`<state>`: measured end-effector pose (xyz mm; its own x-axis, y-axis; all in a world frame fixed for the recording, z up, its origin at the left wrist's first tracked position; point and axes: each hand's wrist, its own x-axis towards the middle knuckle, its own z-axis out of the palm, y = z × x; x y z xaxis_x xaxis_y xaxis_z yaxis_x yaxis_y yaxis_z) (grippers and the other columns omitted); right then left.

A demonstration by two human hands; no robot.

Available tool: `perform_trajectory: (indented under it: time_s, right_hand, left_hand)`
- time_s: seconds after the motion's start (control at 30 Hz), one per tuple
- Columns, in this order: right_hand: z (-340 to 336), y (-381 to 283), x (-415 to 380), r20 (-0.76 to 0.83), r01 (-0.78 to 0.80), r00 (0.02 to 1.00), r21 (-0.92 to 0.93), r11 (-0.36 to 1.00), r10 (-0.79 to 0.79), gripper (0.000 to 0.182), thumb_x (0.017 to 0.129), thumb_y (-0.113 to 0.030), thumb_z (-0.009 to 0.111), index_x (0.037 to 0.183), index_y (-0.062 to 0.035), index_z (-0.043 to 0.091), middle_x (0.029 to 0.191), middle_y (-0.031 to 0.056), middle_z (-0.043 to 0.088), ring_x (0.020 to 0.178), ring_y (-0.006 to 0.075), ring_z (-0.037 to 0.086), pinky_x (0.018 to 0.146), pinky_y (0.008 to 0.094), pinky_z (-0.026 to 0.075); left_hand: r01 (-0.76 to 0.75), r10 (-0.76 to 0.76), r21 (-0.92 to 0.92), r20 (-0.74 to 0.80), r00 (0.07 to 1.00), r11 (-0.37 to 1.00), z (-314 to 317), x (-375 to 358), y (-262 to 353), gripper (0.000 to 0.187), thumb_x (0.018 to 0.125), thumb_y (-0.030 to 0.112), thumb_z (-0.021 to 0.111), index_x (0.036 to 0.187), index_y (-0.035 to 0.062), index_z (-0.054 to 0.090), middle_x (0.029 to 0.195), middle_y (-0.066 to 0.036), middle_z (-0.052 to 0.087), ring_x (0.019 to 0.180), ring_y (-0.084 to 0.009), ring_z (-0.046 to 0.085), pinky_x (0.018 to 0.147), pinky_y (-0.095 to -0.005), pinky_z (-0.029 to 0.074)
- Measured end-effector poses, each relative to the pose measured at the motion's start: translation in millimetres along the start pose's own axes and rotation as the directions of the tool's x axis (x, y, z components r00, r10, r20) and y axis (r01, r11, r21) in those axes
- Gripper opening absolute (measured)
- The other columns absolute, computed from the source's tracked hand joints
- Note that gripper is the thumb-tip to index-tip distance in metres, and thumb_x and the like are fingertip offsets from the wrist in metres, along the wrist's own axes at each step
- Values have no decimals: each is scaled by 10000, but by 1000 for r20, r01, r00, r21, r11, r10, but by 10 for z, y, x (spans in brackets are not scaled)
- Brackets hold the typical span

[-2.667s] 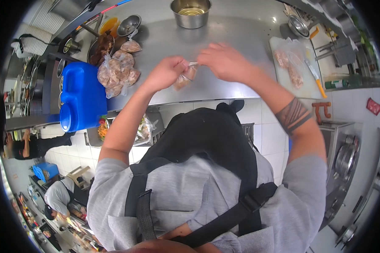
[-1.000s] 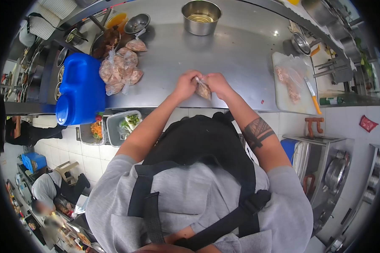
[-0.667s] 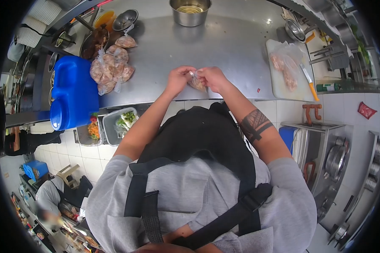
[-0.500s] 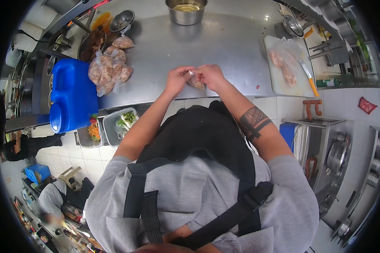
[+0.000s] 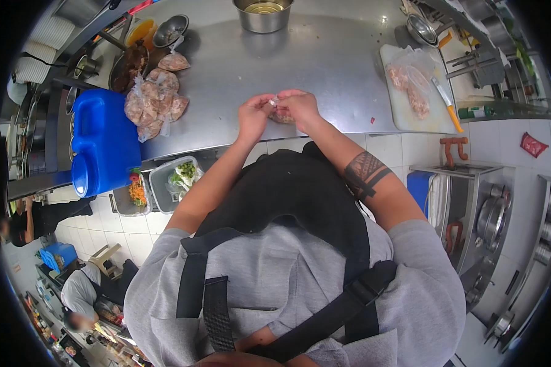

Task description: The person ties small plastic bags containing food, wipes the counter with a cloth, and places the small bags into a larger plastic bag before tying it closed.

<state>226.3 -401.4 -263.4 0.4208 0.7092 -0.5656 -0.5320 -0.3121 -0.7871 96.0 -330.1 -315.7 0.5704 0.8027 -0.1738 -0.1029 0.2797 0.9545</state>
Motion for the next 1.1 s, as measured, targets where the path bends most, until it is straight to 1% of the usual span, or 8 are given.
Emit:
perform_trajectory:
  time_s: [0.2,0.27,0.57,0.7,0.8,0.87,0.97,1.1]
  right_hand:
    - [45,237,-97,62,313,950,-147,938,-307,439,835,53,672,1271,74,626,994,121,715,831,202,701,783,312,583]
    - [45,294,-98,143,505,818,-640,578,-557,480,830,15,673,1308,28,620,945,117,722,806,207,705,777,327,570]
    - [29,331,-144,130,533,795,-615,581,-592,403,829,-17,681,1229,-16,631,896,114,703,791,225,689,770,347,564]
    - [6,375,-123,86,538,784,-587,605,-614,447,828,-1,670,1267,-32,595,901,103,693,806,222,682,781,349,561]
    - [-24,363,-85,104,571,778,-529,628,-619,473,844,36,686,1295,-43,566,926,53,663,861,146,653,797,308,569]
    - [-42,341,-59,133,564,780,-574,594,-612,493,843,36,692,1308,-47,553,919,56,666,845,145,652,800,306,566]
    - [-46,309,-41,162,564,785,-586,583,-597,475,851,18,697,1300,-41,553,922,60,673,841,155,657,801,316,567]
    - [-34,261,-58,129,526,807,-600,603,-576,460,835,-7,667,1281,-40,561,904,98,684,817,204,674,796,334,554]
  left_hand:
    - [-58,71,308,-31,997,950,19,20,-17,93,972,30,642,1015,-35,692,983,-97,714,865,-159,684,789,-290,546]
    - [-224,270,611,17,963,759,40,20,-27,104,938,63,672,974,-34,687,1050,-125,660,876,-216,669,808,-327,541]
    - [-56,0,376,149,989,925,-76,101,149,135,874,80,677,933,-41,685,1182,-118,583,1067,-235,600,903,-326,490]
    - [-141,48,450,212,976,882,-116,106,202,148,873,98,696,922,-41,686,1173,-106,591,1052,-225,600,905,-322,486]
    - [-130,21,469,231,973,874,-104,94,224,143,865,95,716,917,-37,696,1165,-103,603,1056,-217,607,903,-326,493]
    - [109,-137,260,92,986,959,-56,91,209,164,850,115,726,924,-32,722,1084,-153,657,1021,-276,646,878,-378,516]
    - [-38,10,289,98,995,957,-51,86,212,136,839,96,737,919,-14,736,1088,-148,666,1007,-272,656,870,-378,523]
    - [-110,49,427,151,987,898,-112,118,228,120,868,71,714,935,-27,732,1200,-104,617,1052,-210,620,888,-336,505]
